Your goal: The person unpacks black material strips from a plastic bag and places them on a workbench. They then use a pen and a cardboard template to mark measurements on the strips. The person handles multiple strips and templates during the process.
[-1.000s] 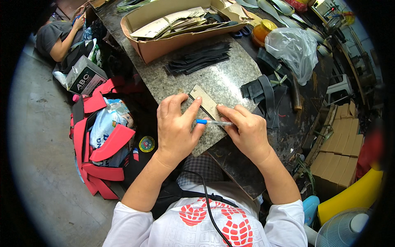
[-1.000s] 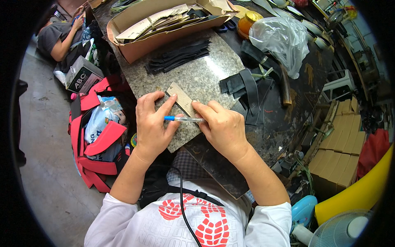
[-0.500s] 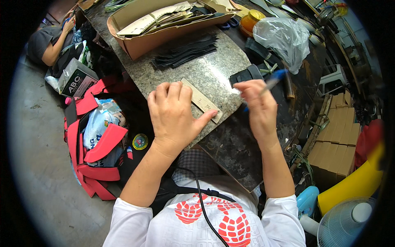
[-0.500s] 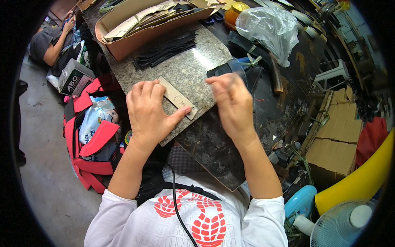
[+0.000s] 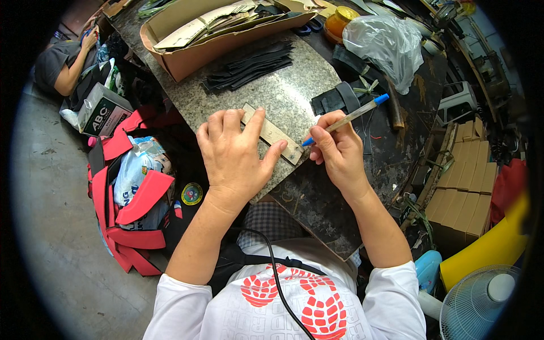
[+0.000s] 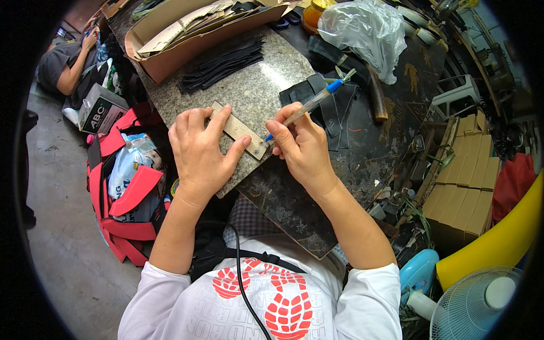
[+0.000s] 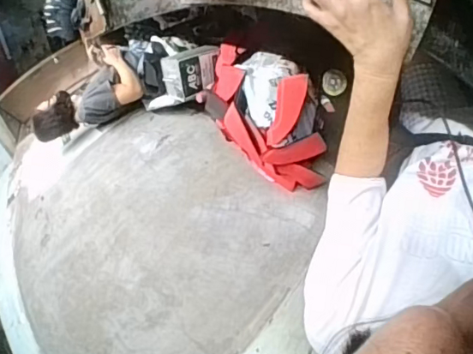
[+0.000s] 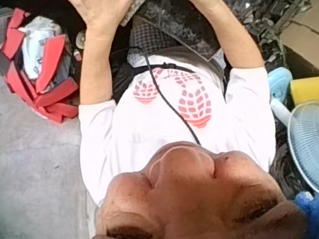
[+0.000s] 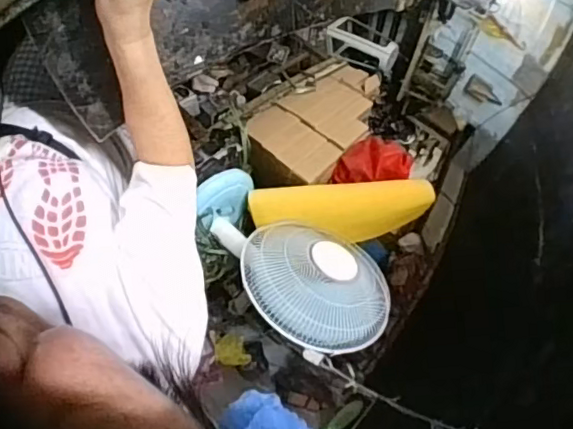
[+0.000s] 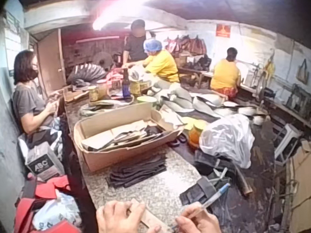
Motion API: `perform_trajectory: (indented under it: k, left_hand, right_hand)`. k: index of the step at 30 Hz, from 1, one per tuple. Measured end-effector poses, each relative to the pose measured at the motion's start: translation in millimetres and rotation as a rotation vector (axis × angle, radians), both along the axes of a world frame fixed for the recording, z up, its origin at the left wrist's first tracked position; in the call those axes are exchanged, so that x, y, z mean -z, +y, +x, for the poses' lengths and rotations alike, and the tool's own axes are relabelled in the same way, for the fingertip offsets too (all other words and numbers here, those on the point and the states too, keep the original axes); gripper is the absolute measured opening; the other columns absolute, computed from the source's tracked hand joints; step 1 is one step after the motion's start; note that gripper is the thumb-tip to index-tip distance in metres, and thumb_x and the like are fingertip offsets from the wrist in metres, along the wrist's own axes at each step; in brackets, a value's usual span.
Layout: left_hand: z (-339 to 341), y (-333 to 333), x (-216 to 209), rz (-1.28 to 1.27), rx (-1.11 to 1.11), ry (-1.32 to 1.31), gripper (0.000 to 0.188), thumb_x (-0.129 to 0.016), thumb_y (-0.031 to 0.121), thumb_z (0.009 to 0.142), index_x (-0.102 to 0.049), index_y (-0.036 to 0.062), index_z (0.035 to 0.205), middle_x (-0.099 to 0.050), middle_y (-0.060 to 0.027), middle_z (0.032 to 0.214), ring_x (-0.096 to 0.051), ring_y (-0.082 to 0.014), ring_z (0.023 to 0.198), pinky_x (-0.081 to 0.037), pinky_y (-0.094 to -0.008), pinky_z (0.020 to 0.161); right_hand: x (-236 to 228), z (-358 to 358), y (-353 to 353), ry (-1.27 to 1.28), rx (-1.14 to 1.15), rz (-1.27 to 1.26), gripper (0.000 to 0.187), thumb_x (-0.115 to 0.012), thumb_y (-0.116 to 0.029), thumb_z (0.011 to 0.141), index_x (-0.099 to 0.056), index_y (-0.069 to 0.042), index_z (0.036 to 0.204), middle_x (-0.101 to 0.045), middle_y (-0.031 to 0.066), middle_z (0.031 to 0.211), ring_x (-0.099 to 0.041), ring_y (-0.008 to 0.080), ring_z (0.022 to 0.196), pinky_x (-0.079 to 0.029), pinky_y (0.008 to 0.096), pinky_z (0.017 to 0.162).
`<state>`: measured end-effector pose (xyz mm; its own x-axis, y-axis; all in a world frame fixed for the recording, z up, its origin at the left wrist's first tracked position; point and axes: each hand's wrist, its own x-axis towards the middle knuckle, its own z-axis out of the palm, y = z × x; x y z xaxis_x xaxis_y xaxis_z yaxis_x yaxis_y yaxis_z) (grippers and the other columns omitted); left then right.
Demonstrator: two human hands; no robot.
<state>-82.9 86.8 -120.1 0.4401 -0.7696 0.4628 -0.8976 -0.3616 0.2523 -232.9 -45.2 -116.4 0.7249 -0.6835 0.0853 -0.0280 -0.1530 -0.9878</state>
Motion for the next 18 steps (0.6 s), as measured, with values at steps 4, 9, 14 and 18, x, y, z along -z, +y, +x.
perform_trajectory:
  k: [4,9,14,18]
  left_hand:
    - [0.7,0.0,0.0,0.001,0.003,0.007,0.06,-0.081,0.047,0.077,-0.07,0.012,0.125,-0.058,-0.0094,0.114,-0.05,-0.031,0.116,-0.036,-0.0506,0.102]
    - [0.2,0.7,-0.8,0.013,-0.002,0.019,0.06,-0.082,0.043,0.078,-0.069,0.0115,0.127,-0.059,-0.0107,0.117,-0.052,-0.0312,0.118,-0.037,-0.0482,0.103]
    - [1.3,-0.9,1.7,0.005,-0.004,0.028,0.061,-0.082,0.046,0.076,-0.07,0.012,0.125,-0.059,-0.0094,0.115,-0.049,-0.0302,0.117,-0.035,-0.0507,0.104]
    - [1.3,-0.2,2.3,0.011,-0.013,0.02,0.062,-0.082,0.046,0.076,-0.07,0.0114,0.125,-0.06,-0.0094,0.116,-0.049,-0.0297,0.117,-0.035,-0.0501,0.105]
  right_hand:
    - [5.5,9.1,1.4,-0.084,-0.071,-0.626,0.013,-0.067,-0.016,0.103,-0.06,-0.006,0.098,-0.061,-0.001,0.077,-0.06,0.0063,0.062,-0.049,0.024,0.057]
    - [3.8,6.1,-6.0,-0.01,-0.12,0.015,0.009,-0.069,-0.009,0.1,-0.061,-0.006,0.099,-0.06,-0.0011,0.079,-0.059,0.0077,0.064,-0.049,0.0253,0.058]
    - [2.5,6.2,-1.6,-0.044,-0.235,-0.37,0.014,-0.073,-0.01,0.096,-0.062,-0.005,0.091,-0.061,0.005,0.078,-0.061,0.0113,0.062,-0.049,0.0279,0.058]
    - [4.5,9.4,6.6,-0.088,-0.328,-0.904,0.013,-0.076,-0.006,0.088,-0.063,-0.008,0.091,-0.063,0.0094,0.078,-0.064,0.0222,0.064,-0.05,0.0304,0.059]
